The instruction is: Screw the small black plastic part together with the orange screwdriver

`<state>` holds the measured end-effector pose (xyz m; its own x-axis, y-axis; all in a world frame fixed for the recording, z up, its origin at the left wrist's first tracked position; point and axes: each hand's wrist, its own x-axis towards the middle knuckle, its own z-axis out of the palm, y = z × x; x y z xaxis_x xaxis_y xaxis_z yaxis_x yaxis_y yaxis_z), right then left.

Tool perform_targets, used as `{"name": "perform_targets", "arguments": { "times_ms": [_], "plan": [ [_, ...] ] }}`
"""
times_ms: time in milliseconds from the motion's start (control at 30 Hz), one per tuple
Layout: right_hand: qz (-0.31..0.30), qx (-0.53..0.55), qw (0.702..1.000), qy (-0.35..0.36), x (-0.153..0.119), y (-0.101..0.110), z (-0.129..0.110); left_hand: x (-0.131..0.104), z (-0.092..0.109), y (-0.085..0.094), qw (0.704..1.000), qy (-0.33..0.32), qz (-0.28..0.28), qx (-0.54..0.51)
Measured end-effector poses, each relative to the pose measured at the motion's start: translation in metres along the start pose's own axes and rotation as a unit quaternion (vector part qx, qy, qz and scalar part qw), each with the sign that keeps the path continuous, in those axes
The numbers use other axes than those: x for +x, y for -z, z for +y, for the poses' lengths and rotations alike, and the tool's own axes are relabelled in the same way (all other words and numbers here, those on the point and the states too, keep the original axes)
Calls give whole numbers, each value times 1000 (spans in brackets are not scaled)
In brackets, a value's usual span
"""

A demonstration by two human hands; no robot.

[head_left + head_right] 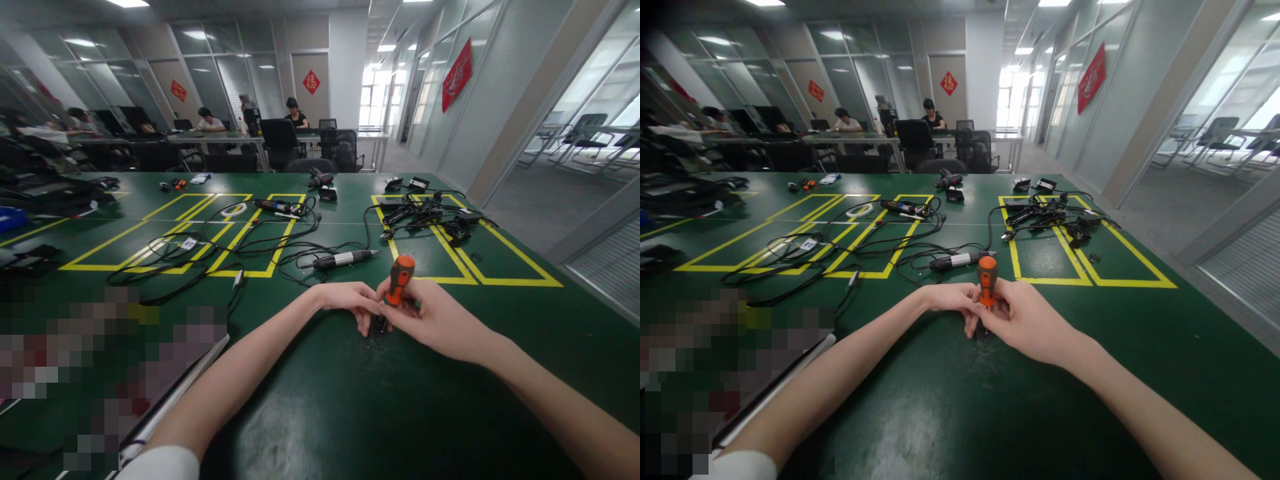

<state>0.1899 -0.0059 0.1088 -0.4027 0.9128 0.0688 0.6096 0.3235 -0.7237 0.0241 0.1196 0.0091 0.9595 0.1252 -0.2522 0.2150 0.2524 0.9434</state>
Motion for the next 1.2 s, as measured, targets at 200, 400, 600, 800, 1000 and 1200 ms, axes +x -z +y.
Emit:
{"name": "perform_targets", "arguments": {
  "times_ms": [200,400,600,800,1000,1200],
  "plan": [
    [-1,23,1000,5,-1,0,1,0,-1,0,1000,9,7,0],
    [6,16,1000,6,-1,-2,0,0,-1,1,1000,-4,-5,8],
    [15,38,999,11,0,-1,-1,0,-1,0,1000,-2,-1,11],
    [11,30,999,2,-2,-1,-5,-1,-1,0,1000,-1,-4,20],
    [32,25,999,-5,-3,-1,-4,-1,1,0,1000,-3,-10,27],
    [36,-16,999,10,-3,2,-9,-1,0,-1,1000,-2,3,15]
  ]
}}
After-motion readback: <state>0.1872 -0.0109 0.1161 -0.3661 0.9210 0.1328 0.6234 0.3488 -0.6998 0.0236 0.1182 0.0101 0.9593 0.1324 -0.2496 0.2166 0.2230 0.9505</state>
